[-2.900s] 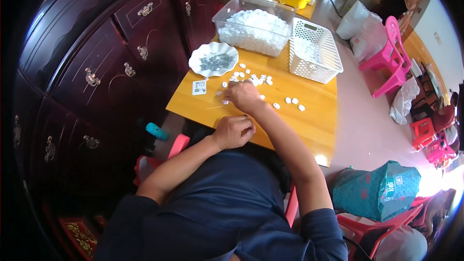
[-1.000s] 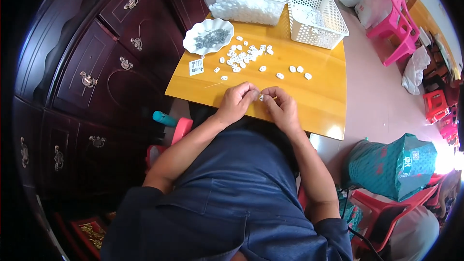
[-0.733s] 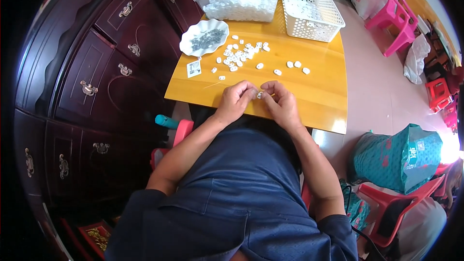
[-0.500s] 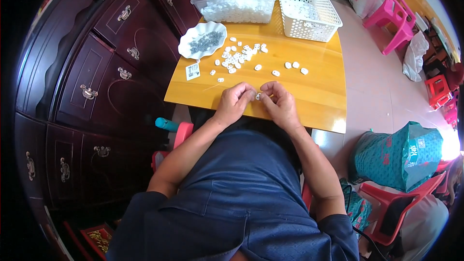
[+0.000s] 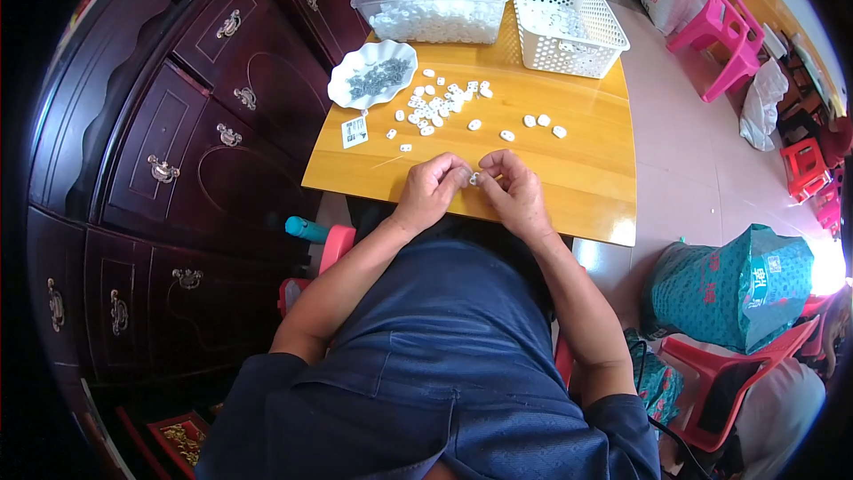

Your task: The person is manually inserting small silver metal pins into white plastic components at a workshop table.

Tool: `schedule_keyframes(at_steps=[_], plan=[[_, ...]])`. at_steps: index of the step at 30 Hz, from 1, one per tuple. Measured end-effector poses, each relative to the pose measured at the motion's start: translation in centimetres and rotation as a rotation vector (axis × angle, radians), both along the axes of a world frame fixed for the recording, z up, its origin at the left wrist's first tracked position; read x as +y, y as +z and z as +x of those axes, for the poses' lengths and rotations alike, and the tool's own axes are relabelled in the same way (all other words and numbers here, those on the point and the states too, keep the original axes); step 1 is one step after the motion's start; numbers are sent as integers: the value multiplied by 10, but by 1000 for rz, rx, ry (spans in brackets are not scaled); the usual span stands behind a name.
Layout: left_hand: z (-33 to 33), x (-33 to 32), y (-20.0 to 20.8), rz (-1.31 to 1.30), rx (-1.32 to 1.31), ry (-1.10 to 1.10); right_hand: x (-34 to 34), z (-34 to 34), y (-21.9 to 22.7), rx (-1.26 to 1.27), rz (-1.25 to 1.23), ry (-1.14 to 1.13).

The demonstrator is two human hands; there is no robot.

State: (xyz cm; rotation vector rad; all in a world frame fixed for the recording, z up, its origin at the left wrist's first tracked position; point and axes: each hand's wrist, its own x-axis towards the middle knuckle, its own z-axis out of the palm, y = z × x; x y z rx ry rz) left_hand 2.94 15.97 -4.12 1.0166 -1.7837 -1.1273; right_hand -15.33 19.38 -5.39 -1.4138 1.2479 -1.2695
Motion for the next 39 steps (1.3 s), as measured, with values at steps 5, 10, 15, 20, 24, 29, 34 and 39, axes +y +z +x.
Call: schedule_keyframes(at_steps=[5, 10, 15, 20, 24, 29, 34, 39], plan=[[1, -1, -1, -6, -3, 2, -1, 0, -2, -24, 3, 3], [1, 0, 1, -38, -29, -3, -1, 0, -3, -31, -38, -35], [-1, 1, 3, -60, -52, 14, -2, 3, -6, -29, -60, -57], [-1, 2, 2, -53, -53, 29, 1, 5, 4, -2, 9, -46], [2, -1, -4, -37, -34, 13, 0, 6, 0, -17, -6, -59], [5, -6, 5, 169, 98, -66, -3, 0, -1, -203, 54, -72], [-2, -38, 4, -123, -19, 99, -4, -9, 4, -260, 52, -110], [-21, -65, 12, -618, -382, 127, -7, -17, 4, -271, 42, -145]])
